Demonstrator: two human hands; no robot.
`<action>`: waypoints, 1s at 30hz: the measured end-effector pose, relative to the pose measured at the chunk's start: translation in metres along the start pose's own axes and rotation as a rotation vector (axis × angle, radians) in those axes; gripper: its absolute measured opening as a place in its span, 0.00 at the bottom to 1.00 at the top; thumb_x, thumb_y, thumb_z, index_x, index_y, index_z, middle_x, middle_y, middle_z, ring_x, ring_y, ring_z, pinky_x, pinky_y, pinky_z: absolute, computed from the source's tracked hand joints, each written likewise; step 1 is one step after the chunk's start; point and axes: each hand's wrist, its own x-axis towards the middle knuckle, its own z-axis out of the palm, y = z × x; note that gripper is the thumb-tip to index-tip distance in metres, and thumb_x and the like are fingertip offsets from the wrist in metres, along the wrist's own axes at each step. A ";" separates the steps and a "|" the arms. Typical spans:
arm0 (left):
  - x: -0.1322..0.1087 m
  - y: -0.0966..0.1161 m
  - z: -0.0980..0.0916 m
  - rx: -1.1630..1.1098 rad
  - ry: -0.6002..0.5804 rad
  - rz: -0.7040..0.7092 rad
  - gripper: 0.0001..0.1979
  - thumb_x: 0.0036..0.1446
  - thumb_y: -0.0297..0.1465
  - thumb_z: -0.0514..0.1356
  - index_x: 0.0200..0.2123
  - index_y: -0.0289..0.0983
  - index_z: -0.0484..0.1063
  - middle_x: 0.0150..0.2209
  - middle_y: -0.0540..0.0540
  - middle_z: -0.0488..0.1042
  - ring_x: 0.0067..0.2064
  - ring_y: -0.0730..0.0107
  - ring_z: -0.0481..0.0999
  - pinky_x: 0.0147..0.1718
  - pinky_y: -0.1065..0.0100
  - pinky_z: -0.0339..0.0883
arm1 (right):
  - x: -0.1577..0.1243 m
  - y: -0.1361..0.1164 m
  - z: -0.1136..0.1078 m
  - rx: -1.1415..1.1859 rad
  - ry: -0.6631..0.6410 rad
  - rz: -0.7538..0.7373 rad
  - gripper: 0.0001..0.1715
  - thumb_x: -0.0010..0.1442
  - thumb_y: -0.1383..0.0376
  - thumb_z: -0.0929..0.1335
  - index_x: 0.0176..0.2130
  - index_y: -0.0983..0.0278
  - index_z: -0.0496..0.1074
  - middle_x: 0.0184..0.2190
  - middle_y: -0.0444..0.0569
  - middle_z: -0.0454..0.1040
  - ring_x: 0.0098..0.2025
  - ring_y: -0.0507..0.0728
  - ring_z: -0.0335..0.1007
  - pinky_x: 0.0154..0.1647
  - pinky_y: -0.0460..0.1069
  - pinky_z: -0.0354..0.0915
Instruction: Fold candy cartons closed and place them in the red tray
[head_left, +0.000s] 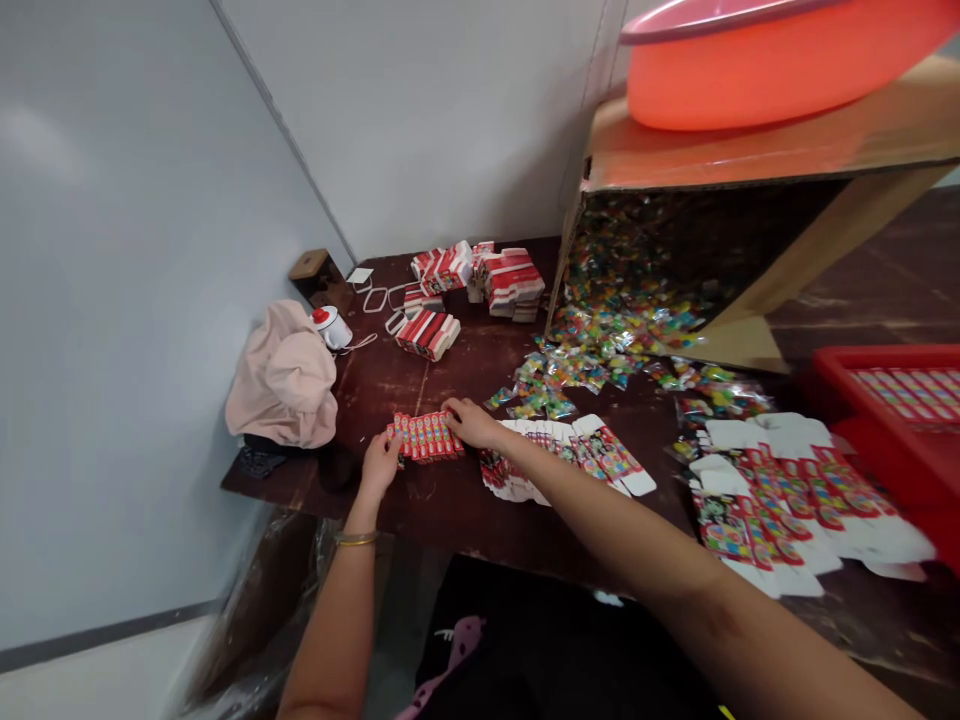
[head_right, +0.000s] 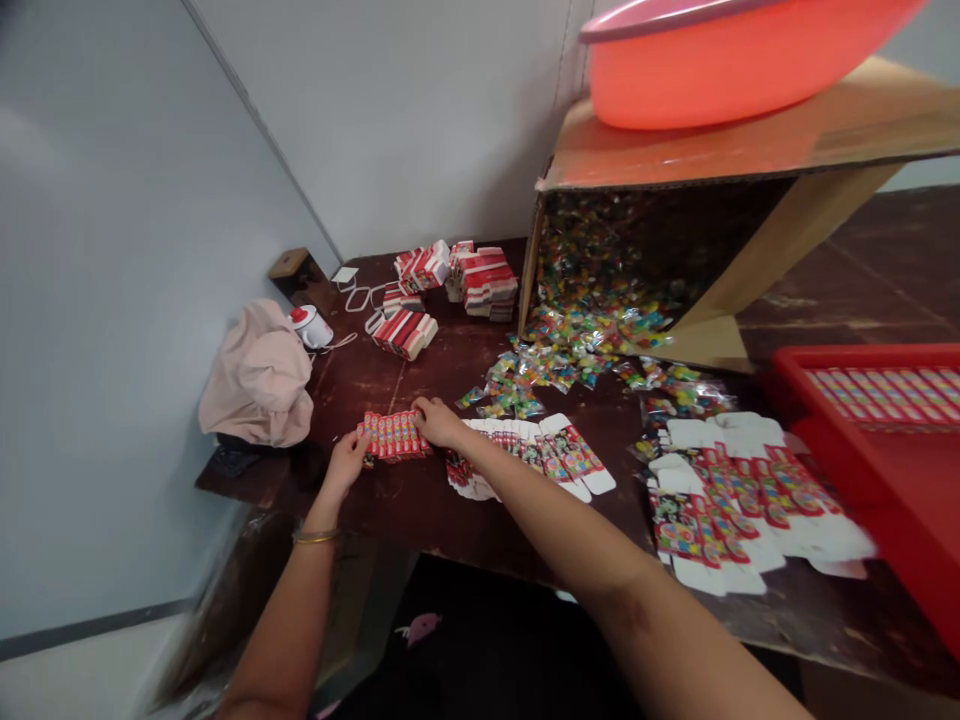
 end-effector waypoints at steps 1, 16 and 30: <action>-0.001 0.000 0.000 -0.002 0.004 -0.004 0.18 0.52 0.44 0.55 0.27 0.34 0.73 0.26 0.48 0.69 0.31 0.67 0.68 0.36 0.67 0.65 | -0.003 0.000 0.001 0.008 -0.009 -0.002 0.18 0.59 0.63 0.69 0.49 0.64 0.68 0.39 0.50 0.66 0.41 0.56 0.66 0.47 0.49 0.60; -0.008 0.002 -0.008 -0.058 -0.013 -0.038 0.18 0.52 0.43 0.56 0.29 0.33 0.74 0.27 0.46 0.74 0.34 0.65 0.73 0.35 0.67 0.67 | -0.022 -0.006 0.002 0.043 -0.171 -0.074 0.56 0.34 0.67 0.79 0.59 0.65 0.57 0.54 0.59 0.58 0.50 0.64 0.67 0.51 0.55 0.62; -0.037 0.013 -0.001 -0.179 0.201 0.148 0.26 0.57 0.39 0.55 0.58 0.37 0.60 0.57 0.38 0.65 0.60 0.61 0.62 0.59 0.61 0.55 | -0.041 -0.008 0.032 0.320 0.384 -0.075 0.28 0.59 0.72 0.60 0.59 0.65 0.61 0.53 0.55 0.64 0.56 0.58 0.60 0.61 0.55 0.55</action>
